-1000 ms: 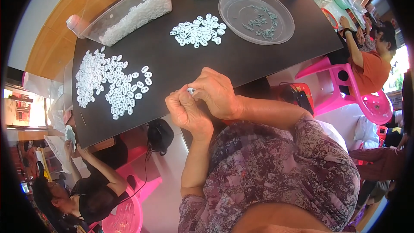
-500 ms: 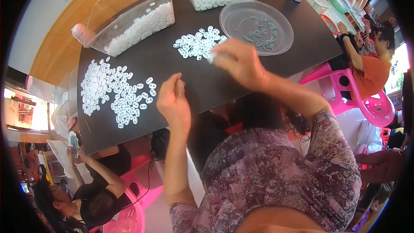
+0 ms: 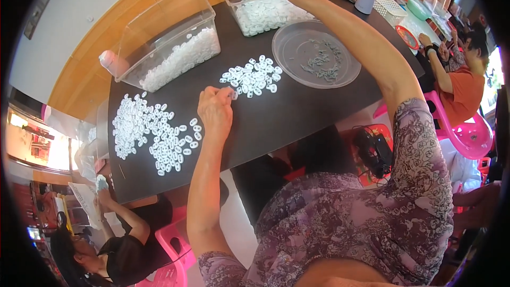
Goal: Manually inserting small metal pins into plastic components at a workshop table.
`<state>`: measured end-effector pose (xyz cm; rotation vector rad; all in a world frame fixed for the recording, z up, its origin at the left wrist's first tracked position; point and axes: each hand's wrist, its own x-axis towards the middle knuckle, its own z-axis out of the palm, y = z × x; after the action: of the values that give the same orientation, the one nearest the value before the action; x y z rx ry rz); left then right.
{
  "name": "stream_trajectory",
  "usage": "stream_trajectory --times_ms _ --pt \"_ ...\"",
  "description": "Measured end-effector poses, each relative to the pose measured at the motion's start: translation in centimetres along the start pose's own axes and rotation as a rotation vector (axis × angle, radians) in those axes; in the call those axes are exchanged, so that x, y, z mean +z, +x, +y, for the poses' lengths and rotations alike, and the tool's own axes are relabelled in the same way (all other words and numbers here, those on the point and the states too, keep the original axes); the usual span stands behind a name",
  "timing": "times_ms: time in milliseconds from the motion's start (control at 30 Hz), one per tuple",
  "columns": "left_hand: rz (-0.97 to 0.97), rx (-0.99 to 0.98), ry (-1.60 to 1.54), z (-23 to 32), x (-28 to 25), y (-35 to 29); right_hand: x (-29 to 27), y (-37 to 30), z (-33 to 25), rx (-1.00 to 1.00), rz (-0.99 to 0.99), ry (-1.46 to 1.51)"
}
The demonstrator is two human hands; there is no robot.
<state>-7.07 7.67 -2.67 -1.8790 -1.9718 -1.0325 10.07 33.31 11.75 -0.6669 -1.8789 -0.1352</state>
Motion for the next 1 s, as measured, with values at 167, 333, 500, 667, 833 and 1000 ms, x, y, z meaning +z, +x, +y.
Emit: stream_trajectory --times_ms 167,333,500,667,833,1000 --pt "0.017 -0.233 -0.332 -1.2 0.1 -0.5 2.2 0.8 1.2 0.011 -0.081 -0.178" --pt "-0.018 -0.093 -0.156 -0.5 -0.2 0.2 3.7 0.6 3.0 -0.014 -0.165 -0.326" --pt "-0.045 -0.001 -0.046 -1.1 0.0 0.2 2.7 -0.4 1.1 -0.078 -0.141 -0.283" --pt "-0.075 -0.048 -0.091 -0.6 -0.7 0.2 0.3 -3.9 -0.6 -0.121 -0.105 -0.023" --pt "-0.077 -0.137 -0.256 -0.8 -1.2 -0.1 -4.6 -7.8 -3.4 -0.097 -0.224 0.097" --pt "-0.209 -0.531 -0.577 0.1 -2.8 0.9 -7.3 -11.6 -4.2 0.005 -0.315 0.185"
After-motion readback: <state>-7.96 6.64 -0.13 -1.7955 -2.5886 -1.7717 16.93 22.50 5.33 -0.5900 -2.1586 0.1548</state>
